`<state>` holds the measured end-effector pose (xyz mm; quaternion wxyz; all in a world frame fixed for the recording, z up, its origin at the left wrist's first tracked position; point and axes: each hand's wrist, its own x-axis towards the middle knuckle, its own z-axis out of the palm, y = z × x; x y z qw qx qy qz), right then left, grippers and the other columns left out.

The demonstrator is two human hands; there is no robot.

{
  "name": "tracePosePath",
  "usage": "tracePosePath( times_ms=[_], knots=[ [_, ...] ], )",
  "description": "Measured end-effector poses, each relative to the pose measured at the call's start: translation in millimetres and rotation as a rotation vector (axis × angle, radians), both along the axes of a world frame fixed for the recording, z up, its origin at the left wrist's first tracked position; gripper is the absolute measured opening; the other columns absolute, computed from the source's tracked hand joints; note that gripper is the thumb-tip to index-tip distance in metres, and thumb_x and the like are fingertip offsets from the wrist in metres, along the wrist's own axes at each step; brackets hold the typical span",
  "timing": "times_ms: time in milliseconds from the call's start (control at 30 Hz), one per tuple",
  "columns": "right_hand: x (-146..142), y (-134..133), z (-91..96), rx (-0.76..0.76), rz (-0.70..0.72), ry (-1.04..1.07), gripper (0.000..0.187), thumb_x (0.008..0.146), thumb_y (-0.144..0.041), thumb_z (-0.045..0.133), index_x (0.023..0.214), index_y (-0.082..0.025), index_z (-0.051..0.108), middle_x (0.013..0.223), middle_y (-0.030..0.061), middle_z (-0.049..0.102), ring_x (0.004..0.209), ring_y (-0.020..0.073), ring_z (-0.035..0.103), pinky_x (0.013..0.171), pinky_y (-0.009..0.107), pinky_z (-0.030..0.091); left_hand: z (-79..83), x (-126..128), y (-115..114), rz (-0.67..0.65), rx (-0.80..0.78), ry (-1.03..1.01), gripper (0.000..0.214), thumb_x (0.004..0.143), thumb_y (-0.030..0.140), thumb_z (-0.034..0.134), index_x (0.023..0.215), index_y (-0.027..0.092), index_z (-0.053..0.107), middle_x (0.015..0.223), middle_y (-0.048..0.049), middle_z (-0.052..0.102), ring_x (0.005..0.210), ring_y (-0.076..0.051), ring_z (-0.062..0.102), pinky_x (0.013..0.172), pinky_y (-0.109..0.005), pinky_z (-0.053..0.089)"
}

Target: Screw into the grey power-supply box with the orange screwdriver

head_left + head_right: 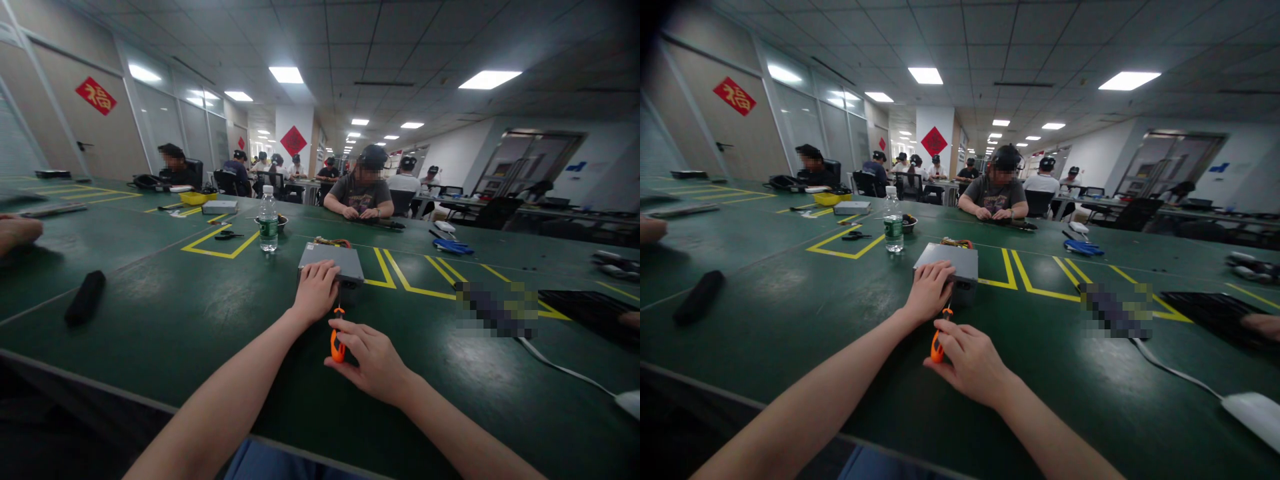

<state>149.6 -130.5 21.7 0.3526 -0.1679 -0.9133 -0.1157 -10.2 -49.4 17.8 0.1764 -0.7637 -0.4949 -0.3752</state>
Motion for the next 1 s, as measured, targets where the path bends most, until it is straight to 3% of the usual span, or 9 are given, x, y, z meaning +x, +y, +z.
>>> tracePosePath(
  times_ms=[200,433,567,700,833,1000],
  knots=[
    [1,-5,7.6,-0.021,-0.035,-0.129,0.033,0.091,-0.032,0.046,0.117,-0.014,0.049,0.112,0.0162,0.059,0.097,0.0253,0.060,0.080,0.040,0.052,-0.5,0,0,0.008,-0.008,0.005,0.029,0.086,0.024,0.047,0.115,0.023,0.050,0.126,-0.0049,0.053,0.120,-0.021,0.042,0.102,-0.041,0.029],
    [0,-1,1.7,0.025,-0.015,-0.016,0.026,0.090,-0.035,0.050,0.104,-0.013,0.051,0.107,0.0164,0.063,0.075,0.0196,0.064,0.063,0.032,0.053,0.4,-1,-1,0.000,-0.003,0.009,0.028,0.086,0.025,0.047,0.115,0.023,0.050,0.126,-0.0049,0.053,0.120,-0.021,0.042,0.100,-0.041,0.031],
    [2,-2,1.8,-0.068,-0.011,-0.013,0.033,0.090,-0.042,0.048,0.107,-0.015,0.048,0.110,0.0170,0.061,0.088,0.0226,0.064,0.069,0.034,0.054,0.6,0,0,0.000,-0.005,-0.002,0.030,0.086,0.023,0.048,0.115,0.024,0.050,0.126,-0.0051,0.053,0.120,-0.022,0.043,0.100,-0.042,0.032],
    [3,-6,7.6,-0.043,-0.020,-0.097,0.033,0.093,-0.030,0.040,0.120,-0.013,0.047,0.116,0.0183,0.057,0.095,0.0238,0.062,0.073,0.035,0.053,1.3,0,-1,-0.006,-0.009,-0.004,0.029,0.086,0.023,0.047,0.115,0.023,0.050,0.126,-0.0053,0.053,0.120,-0.021,0.042,0.101,-0.042,0.031],
    [2,-4,4.1,0.018,-0.021,-0.049,0.027,0.092,-0.033,0.045,0.111,-0.014,0.051,0.111,0.0176,0.061,0.088,0.0220,0.065,0.067,0.031,0.054,1.8,0,-2,-0.009,-0.014,-0.003,0.030,0.086,0.023,0.047,0.115,0.023,0.050,0.127,-0.0055,0.053,0.120,-0.021,0.042,0.101,-0.042,0.031],
    [3,0,-1.2,-0.060,-0.008,-0.004,0.031,0.090,-0.044,0.047,0.103,-0.016,0.047,0.111,0.0176,0.060,0.088,0.0228,0.064,0.066,0.033,0.055,0.8,0,-1,-0.008,-0.015,-0.001,0.030,0.086,0.023,0.047,0.115,0.023,0.050,0.127,-0.0051,0.053,0.120,-0.022,0.042,0.101,-0.042,0.030]
  ],
)
